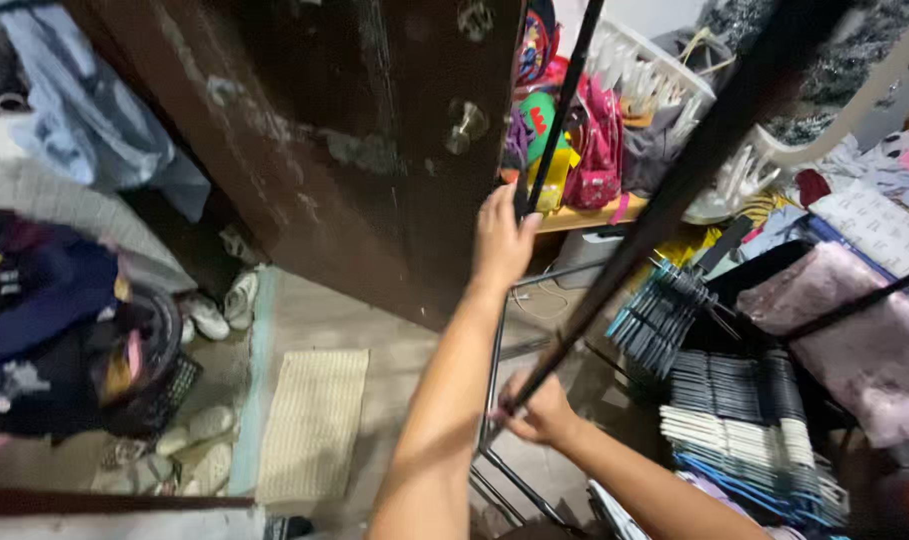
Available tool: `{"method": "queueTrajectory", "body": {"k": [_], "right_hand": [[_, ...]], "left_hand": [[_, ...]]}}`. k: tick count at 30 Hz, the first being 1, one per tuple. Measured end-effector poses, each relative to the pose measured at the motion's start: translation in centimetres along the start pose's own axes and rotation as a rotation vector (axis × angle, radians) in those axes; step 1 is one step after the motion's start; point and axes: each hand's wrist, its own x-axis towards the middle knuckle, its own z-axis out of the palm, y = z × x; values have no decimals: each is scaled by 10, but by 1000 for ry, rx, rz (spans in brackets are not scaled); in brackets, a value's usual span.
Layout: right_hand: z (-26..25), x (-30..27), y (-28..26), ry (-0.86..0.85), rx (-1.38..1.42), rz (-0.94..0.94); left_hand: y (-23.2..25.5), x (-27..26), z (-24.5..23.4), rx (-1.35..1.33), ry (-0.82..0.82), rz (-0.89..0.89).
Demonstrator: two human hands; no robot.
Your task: The person organizes several blue and white plastic clothes hangers by picking them up from a pile and hanging them onto the horizontal bars of a metal clothing rack.
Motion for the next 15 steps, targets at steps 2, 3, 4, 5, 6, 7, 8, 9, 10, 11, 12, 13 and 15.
{"method": "queueTrajectory", "body": {"k": [2,3,4,5,6,7,8,9,10,11,12,13,15], "right_hand": [[-7,14,-26,51,75,66],[-17,32,-33,77,100,81],[-28,51,-44,130,241,44],[-42,71,-59,184,375,4],[-59,93,-69,194,339,-41],[-74,110,-81,212,305,-64],[-91,124,-91,163,264,-42],[-103,135,-98,121,219,-21],[-105,143,-103,140,297,-7],[-105,150,-104,165,368,-4],[-106,154,-103,190,440,-4],[-108,157,-98,214,467,13],[-107,154,-92,254,523,35]], "left_hand": [[12,6,20,-112,17,-6],[15,20,32,-166,35,-25],[17,33,42,-220,52,-44],[19,48,53,-232,81,-72],[20,62,62,-245,110,-101],[22,62,70,-258,117,-143],[25,66,81,-231,181,-113],[28,77,94,-209,241,-76],[30,87,106,-188,302,-40],[33,100,115,-208,318,-83],[36,114,123,-228,333,-128],[42,130,134,-254,349,-170],[44,142,136,-359,313,-231]]}}
